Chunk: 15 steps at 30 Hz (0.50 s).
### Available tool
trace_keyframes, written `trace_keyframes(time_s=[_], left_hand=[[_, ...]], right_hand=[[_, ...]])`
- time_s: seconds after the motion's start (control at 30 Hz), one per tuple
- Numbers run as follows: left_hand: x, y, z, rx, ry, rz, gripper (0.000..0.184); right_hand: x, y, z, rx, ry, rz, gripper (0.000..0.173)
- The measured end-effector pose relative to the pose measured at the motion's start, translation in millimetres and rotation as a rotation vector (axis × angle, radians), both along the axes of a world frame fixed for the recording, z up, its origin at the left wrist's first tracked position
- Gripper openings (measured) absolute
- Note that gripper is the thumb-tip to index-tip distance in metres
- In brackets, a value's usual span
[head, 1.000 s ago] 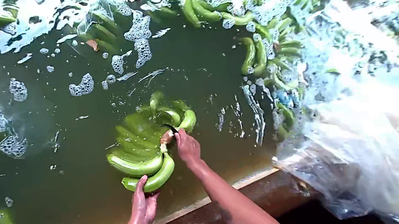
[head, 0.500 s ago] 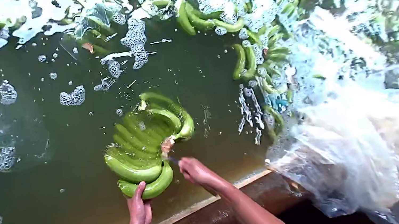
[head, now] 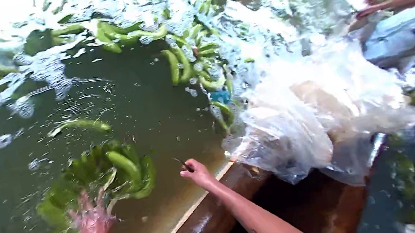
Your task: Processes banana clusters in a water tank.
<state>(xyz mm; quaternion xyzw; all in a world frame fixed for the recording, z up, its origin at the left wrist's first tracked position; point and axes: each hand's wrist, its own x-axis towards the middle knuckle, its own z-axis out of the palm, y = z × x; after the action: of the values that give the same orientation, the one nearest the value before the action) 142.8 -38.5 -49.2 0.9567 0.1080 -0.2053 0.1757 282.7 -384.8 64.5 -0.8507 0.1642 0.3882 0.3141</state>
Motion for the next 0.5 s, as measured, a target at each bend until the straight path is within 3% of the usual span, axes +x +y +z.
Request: trace_keyframes(time_s=[0.07,0.17,0.3,0.4,0.5], left_hand=[[9.5,0.5,-10.5,0.047,0.158,-0.04,0.08],[9.2,4.9,-10.4,0.059,0.231,-0.099,0.059],[26.2,10.9,14.4,0.048,0.389,-0.168,0.053],[40.6,6.3,27.6,-0.02,0.413,-0.145,0.053],[51.6,-15.6,32.9,-0.107,0.418,-0.052,0.06]], right_hand=[[41.2,-16.7,-3.8,-0.054,-0.07,-0.023,0.046],[112.1,-60.9,-20.1,-0.191,-0.27,-0.056,0.048],[207.5,-135.2,-45.1,-0.469,-0.54,0.033,0.05],[261.1,-171.3,-56.9,-0.536,-0.439,0.08,0.066],[271.2,-177.6,-79.1,-0.551,-0.292,-0.036,0.068]])
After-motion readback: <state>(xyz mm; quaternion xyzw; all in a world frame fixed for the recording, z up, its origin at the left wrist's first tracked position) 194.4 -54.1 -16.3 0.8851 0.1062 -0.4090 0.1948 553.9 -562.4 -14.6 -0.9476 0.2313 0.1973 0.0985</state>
